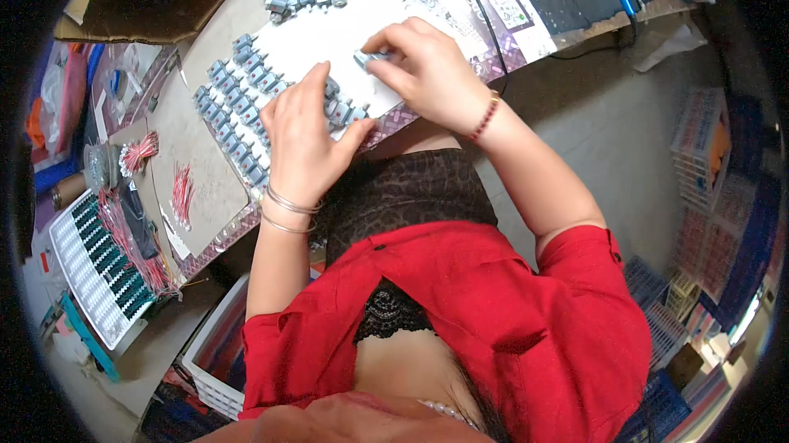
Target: Soldering wires to electronic strips and assembling small plastic components into a tray.
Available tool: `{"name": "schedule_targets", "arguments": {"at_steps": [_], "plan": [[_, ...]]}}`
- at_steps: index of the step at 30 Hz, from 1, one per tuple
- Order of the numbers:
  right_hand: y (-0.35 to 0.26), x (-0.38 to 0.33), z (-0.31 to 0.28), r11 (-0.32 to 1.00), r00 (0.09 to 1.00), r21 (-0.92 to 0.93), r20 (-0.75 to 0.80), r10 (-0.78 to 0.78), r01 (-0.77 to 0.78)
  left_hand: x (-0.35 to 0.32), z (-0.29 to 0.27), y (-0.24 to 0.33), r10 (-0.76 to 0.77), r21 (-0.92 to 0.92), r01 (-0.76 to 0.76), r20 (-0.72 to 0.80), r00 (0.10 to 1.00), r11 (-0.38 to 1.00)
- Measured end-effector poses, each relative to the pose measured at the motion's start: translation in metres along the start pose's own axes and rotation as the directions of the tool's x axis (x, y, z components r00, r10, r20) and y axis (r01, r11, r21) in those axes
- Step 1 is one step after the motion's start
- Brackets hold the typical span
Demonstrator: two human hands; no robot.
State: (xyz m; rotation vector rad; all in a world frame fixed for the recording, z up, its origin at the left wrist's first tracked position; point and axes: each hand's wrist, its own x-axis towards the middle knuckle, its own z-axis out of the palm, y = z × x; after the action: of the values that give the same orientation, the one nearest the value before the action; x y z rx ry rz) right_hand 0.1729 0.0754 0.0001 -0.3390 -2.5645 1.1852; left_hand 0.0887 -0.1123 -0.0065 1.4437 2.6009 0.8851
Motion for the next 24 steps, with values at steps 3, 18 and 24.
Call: {"name": "schedule_targets", "arguments": {"at_steps": [3, 18, 24], "plan": [[-0.011, 0.021, 0.022, 0.998, 0.997, 0.066, -0.08, 0.008, -0.003, -0.011, -0.003, -0.009, -0.009, -0.026, 0.005, -0.169, 0.986, 1.0], [0.001, 0.05, 0.032, 0.832, 0.804, -0.073, 0.318, -0.503, 0.55, -0.026, -0.002, -0.009, 0.143, -0.021, -0.144, -0.067, 0.987, 0.989], [0.013, 0.05, -0.014, 0.978, 0.983, -0.107, 0.07, -0.171, 0.178, -0.013, -0.01, -0.008, 0.073, -0.048, -0.076, -0.065, 0.995, 0.996]]}}
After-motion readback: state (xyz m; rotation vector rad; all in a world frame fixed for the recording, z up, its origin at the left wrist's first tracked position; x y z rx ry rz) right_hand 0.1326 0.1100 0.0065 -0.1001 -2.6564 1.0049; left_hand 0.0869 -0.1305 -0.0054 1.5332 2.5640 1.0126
